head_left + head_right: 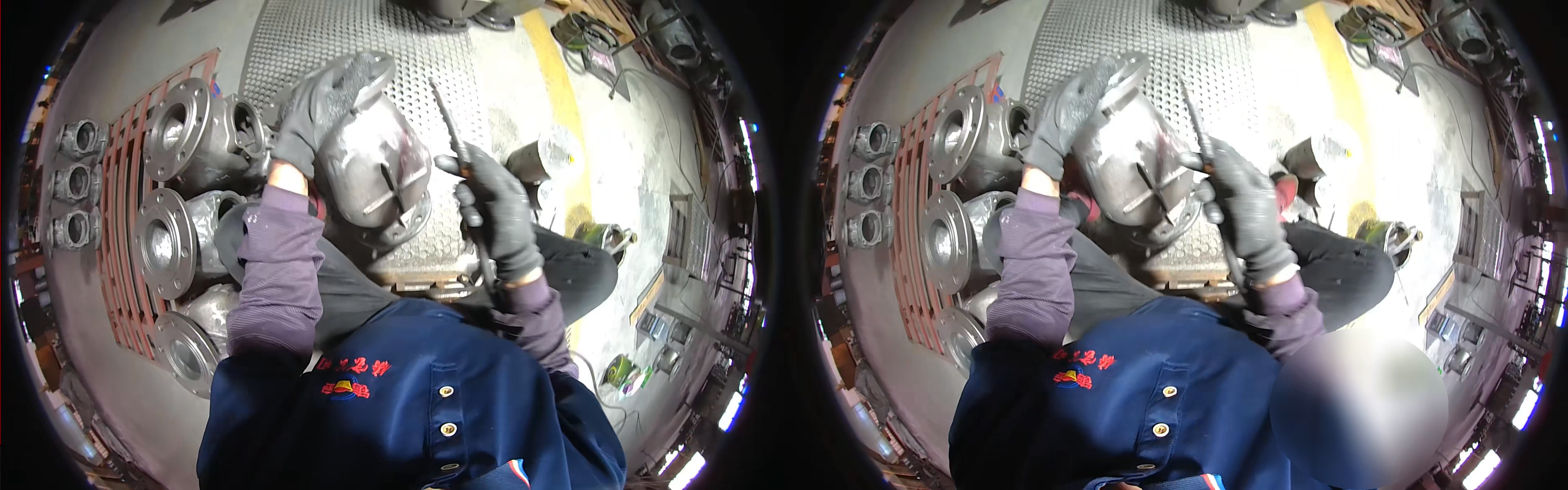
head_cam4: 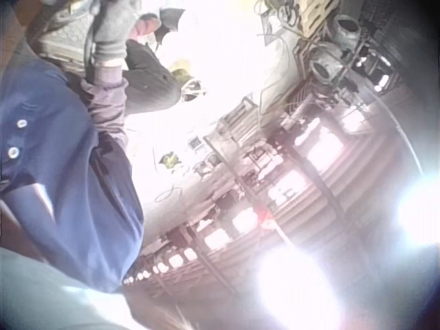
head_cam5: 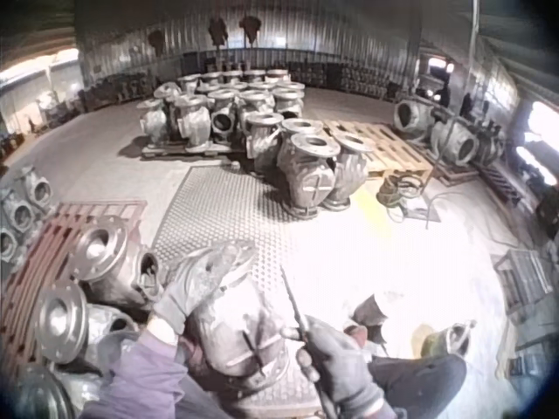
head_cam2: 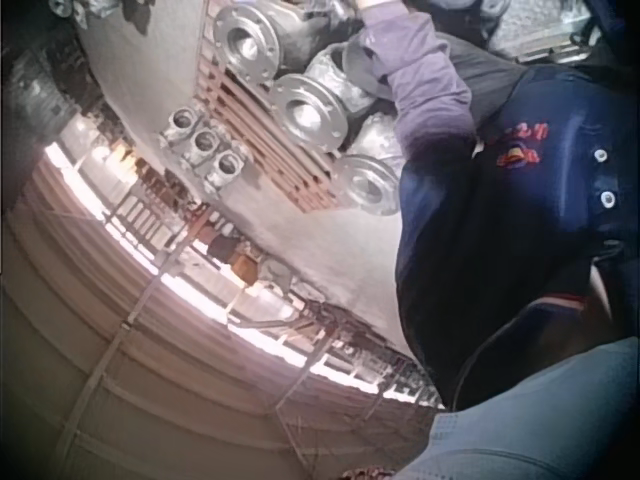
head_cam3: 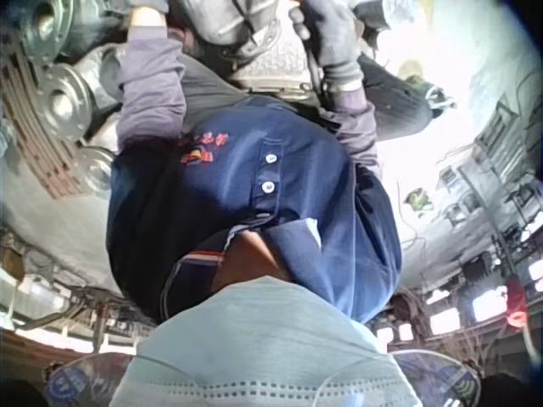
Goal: Marking and inspecting a large metal casting component with a scribe.
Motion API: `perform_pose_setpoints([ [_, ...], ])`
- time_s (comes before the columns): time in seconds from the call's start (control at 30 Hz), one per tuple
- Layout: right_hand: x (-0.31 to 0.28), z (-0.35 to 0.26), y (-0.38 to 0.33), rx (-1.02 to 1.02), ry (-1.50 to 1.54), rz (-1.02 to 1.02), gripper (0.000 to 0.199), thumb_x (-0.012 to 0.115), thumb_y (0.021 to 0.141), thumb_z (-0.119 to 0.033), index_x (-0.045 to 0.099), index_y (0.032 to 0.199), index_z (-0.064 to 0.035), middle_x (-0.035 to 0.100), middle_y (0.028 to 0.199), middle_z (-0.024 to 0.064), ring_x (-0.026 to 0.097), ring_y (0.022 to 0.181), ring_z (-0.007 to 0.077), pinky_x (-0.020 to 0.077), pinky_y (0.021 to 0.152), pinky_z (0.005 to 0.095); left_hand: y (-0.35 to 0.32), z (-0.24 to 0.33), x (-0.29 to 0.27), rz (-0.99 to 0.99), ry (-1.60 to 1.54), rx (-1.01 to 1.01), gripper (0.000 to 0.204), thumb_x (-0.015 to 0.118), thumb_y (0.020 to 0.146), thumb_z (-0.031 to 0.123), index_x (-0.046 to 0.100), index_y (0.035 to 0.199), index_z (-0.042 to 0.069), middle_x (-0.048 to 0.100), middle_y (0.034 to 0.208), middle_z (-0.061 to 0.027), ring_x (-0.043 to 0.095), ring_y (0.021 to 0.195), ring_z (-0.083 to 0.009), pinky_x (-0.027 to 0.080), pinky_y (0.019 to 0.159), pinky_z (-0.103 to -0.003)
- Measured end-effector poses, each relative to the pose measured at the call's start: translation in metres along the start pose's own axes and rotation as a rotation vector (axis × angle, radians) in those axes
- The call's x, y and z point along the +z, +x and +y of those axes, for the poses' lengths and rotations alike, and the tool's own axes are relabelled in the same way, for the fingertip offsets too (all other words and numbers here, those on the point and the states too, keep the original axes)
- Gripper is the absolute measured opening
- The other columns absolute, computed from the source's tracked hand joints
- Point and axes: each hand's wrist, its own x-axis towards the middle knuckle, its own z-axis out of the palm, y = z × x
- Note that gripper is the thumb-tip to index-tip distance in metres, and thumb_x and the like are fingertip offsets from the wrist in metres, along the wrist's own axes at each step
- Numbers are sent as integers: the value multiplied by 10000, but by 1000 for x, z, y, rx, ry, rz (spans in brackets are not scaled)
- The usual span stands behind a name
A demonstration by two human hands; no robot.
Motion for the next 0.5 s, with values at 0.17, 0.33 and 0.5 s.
perform_pose_setpoints([
  [0.17, 63, 10, 44, -215, -466, -130, 385, 562, 933, -190, 527, 1261, 7, 645, 962, 44, 570, 850, 74, 478, 705, 232, -4, -26, 18, 28, -555, 31, 517, 533, 885, 466, 622, 1154, 34, 644, 1115, -177, 603, 1067, -300, 450, 949, -370],
  [0.33, 35, 73, 107, -794, -910, -139, 391, 664, 856, -219, 547, 1147, 15, 624, 967, 180, 631, 873, 313, 498, 748, 363, -5, 1, 4, -164, -574, -119, 525, 356, 1013, 409, 620, 1160, -20, 668, 1091, -139, 641, 1010, -195, 506, 870, -282],
  [0.5, 59, 50, 77, -715, -957, -17, 393, 704, 832, -178, 552, 1130, 29, 622, 929, 93, 604, 768, 145, 502, 692, 287, -1, -26, 17, -153, -781, -128, 522, 409, 1006, 368, 572, 1179, -96, 642, 1130, -179, 618, 1065, -221, 489, 931, -297],
])
